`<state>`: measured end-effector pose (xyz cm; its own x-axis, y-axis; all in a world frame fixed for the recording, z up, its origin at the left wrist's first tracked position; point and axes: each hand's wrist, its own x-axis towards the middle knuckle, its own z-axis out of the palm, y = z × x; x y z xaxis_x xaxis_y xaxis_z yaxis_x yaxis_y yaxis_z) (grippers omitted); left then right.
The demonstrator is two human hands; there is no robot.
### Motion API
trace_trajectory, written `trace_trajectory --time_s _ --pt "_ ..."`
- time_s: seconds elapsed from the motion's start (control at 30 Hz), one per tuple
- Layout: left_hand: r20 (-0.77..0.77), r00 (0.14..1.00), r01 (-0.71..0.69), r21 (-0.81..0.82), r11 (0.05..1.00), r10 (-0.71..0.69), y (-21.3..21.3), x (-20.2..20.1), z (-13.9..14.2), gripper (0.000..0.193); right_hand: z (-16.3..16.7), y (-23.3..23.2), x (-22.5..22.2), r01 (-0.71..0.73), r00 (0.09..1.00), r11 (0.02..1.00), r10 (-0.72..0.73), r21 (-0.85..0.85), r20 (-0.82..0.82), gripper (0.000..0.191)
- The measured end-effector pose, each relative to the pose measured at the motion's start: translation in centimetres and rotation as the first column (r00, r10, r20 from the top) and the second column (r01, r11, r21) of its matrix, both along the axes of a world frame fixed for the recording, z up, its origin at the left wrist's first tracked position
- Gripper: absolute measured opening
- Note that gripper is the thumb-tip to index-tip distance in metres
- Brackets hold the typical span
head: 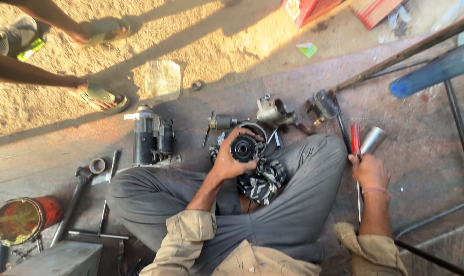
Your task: The person sits on the ground with an automotive starter motor in their lap. They use a long wrench to loosen a fastener on the starter, then use a screwdriver and their hands to pry apart and separate the starter's housing, removing internal components including a gear assembly and disc parts and setting pieces on the ground.
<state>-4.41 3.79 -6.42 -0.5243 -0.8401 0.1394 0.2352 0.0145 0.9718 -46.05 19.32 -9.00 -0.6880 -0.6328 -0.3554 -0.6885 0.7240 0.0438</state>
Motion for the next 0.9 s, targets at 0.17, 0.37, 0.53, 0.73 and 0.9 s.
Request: trace_trajectory --time_s 0.17,0.37,0.53,0.73,0.9 --pt "0.02 1.0 0.007 0.031 1.0 -0.007 0.1 -0.2 0.2 0.059 -5.1 1.7 -1.3 -0.057 0.998 0.994 0.059 0.098 -0.017 0.033" --pt "0.047 0.999 0.001 0.023 1.0 -0.002 0.0 -0.2 0.5 0.06 -2.0 0.8 3.1 0.078 0.997 0.972 -0.082 -0.224 -0.01 0.026" --pt "0.074 0.997 0.011 -0.018 1.0 -0.009 0.1 -0.4 0.0 0.059 6.7 -4.3 15.8 -0.097 0.968 0.471 0.249 -0.877 0.027 0.019" --pt "0.096 0.994 -0.039 -0.11 0.993 0.05 -0.1 -0.2 -1.0 0.066 12.7 -8.8 29.6 -0.364 0.642 0.381 0.764 -0.85 0.068 0.067" --pt "0.035 0.998 -0.055 -0.122 0.991 0.06 -0.4 -0.1 -1.5 0.067 13.3 -10.0 31.1 -0.404 0.702 0.431 0.711 -0.807 0.029 0.069"
